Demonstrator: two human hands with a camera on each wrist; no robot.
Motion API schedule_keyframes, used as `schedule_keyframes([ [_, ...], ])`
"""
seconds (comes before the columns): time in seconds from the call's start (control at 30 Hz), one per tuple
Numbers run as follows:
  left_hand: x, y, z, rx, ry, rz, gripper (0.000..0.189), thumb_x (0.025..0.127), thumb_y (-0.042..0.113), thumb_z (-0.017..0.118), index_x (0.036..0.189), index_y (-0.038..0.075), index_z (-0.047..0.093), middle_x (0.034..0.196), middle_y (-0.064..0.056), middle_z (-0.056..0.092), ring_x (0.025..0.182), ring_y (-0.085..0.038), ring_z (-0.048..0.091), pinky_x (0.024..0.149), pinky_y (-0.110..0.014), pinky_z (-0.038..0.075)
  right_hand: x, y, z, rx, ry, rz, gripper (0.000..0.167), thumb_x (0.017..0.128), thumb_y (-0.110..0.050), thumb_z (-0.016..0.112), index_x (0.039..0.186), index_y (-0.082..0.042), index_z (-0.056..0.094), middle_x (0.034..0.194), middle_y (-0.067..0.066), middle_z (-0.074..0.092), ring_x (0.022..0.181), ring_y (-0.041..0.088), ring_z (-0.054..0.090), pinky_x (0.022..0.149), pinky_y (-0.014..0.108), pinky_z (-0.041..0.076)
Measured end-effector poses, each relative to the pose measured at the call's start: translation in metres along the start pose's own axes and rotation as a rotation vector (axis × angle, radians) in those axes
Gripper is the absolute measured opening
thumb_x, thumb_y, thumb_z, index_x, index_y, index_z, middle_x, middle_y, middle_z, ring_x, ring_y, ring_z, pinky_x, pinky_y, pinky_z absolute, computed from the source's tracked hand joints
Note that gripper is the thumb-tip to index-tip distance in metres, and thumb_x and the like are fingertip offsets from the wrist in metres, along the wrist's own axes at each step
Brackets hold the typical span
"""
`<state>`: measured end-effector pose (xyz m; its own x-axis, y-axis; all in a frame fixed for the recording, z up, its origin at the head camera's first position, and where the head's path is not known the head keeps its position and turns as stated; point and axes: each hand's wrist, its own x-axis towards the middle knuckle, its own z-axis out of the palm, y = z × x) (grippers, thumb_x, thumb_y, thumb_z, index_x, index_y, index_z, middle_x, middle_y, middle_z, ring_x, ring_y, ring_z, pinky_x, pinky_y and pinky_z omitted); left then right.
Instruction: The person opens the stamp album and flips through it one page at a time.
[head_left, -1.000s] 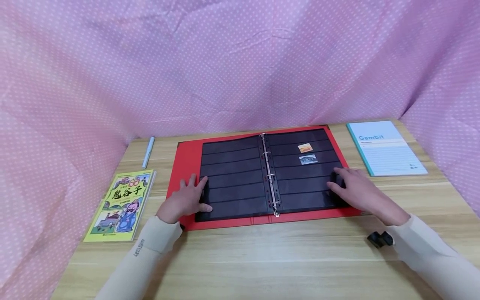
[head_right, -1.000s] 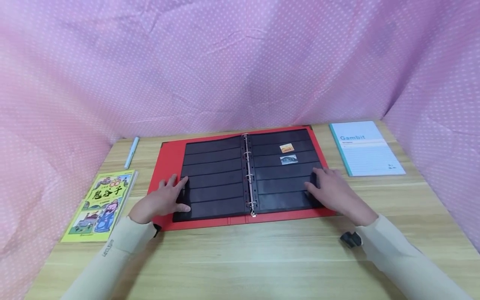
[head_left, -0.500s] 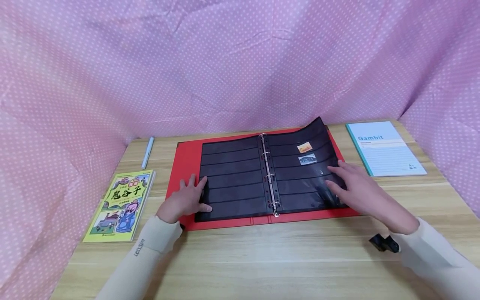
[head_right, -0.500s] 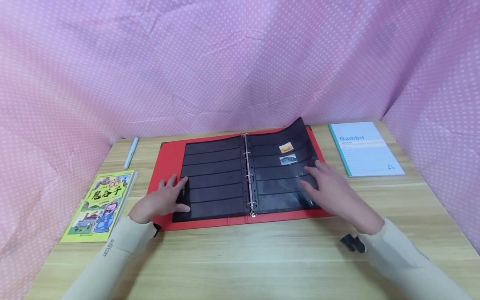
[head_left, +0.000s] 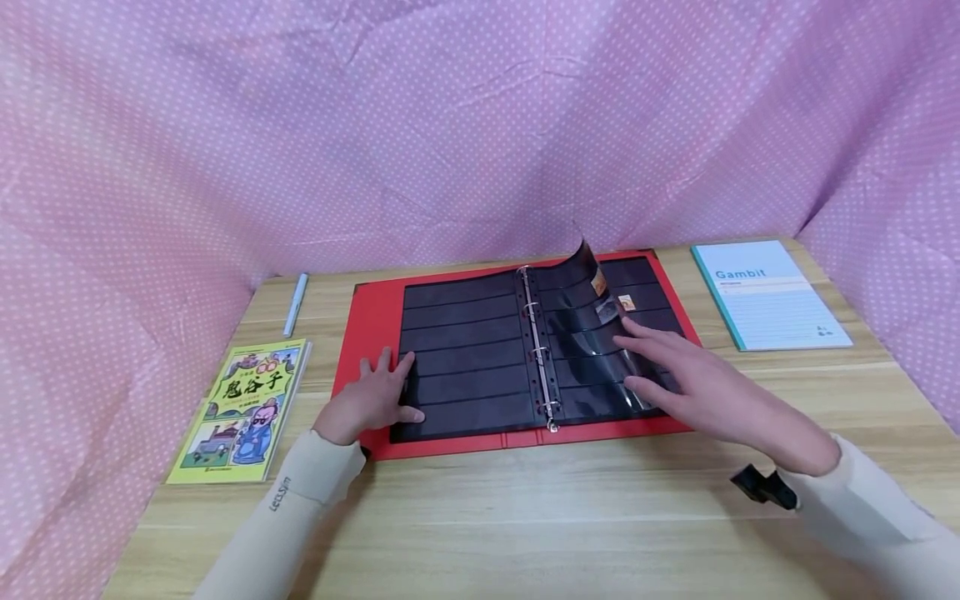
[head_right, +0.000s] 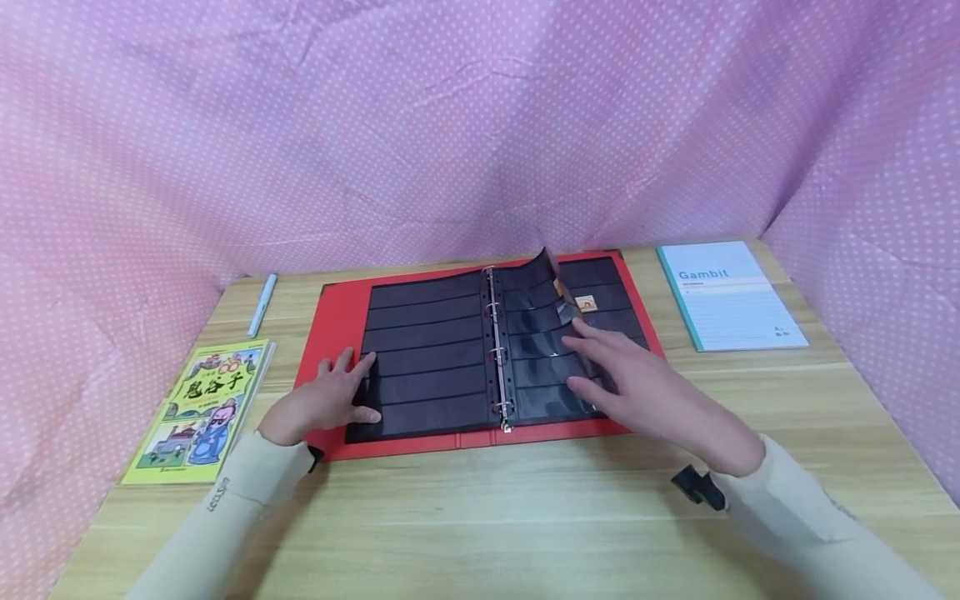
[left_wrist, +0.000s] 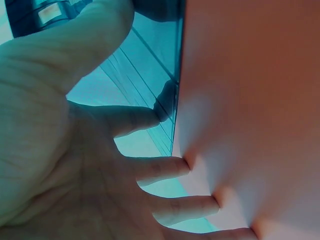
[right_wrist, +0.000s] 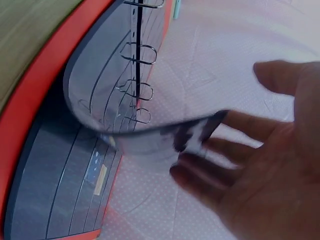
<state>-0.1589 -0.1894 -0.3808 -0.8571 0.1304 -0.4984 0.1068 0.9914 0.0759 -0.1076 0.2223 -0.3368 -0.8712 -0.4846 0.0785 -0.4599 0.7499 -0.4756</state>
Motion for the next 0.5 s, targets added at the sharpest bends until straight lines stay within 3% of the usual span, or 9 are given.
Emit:
schedule_keyframes([
  [0.17,0.0,0.0,0.0,-0.003,-0.003,-0.001,0.103,0.073,0.045,0.078,0.151,0.012,0.021,0.15,-0.027,0.014,0.13,-0.051,0.017,0.087,-0.061,0.043,0.0,-0.005,-0.002,0.049,0.028,-0.108,0.047,0.094,-0.033,0.06,0.139,-0.023,0.048,0.148,-0.008,0.034,0.134,0.018,0.033,0.103,0.037,0.035],
  [0.3,-0.001,0.0,0.0,-0.005,-0.006,-0.01,0.103,0.073,0.044,0.078,0.152,0.012,0.02,0.15,-0.027,0.013,0.13,-0.051,0.017,0.087,-0.061,0.044,0.002,-0.008,-0.007,0.192,0.118,-0.207,0.044,0.097,-0.015,0.053,0.14,-0.021,0.047,0.147,-0.004,0.038,0.135,0.019,0.031,0.106,0.021,0.025],
  [0.4,-0.001,0.001,-0.001,0.0,-0.007,-0.014,0.103,0.073,0.043,0.079,0.152,0.012,0.02,0.15,-0.027,0.014,0.13,-0.051,0.018,0.086,-0.059,0.045,0.007,-0.009,-0.01,0.313,0.244,-0.31,0.039,0.1,-0.013,0.043,0.138,-0.01,0.049,0.144,0.006,0.042,0.134,0.025,0.033,0.106,0.022,0.024],
  [0.5,-0.002,0.001,-0.002,0.001,-0.008,-0.012,0.103,0.073,0.043,0.079,0.152,0.012,0.02,0.15,-0.027,0.013,0.13,-0.051,0.017,0.086,-0.059,0.045,0.013,-0.008,-0.011,0.394,0.373,-0.402,0.046,0.103,-0.029,0.033,0.134,0.001,0.05,0.141,0.016,0.044,0.132,0.031,0.035,0.107,0.028,0.025],
])
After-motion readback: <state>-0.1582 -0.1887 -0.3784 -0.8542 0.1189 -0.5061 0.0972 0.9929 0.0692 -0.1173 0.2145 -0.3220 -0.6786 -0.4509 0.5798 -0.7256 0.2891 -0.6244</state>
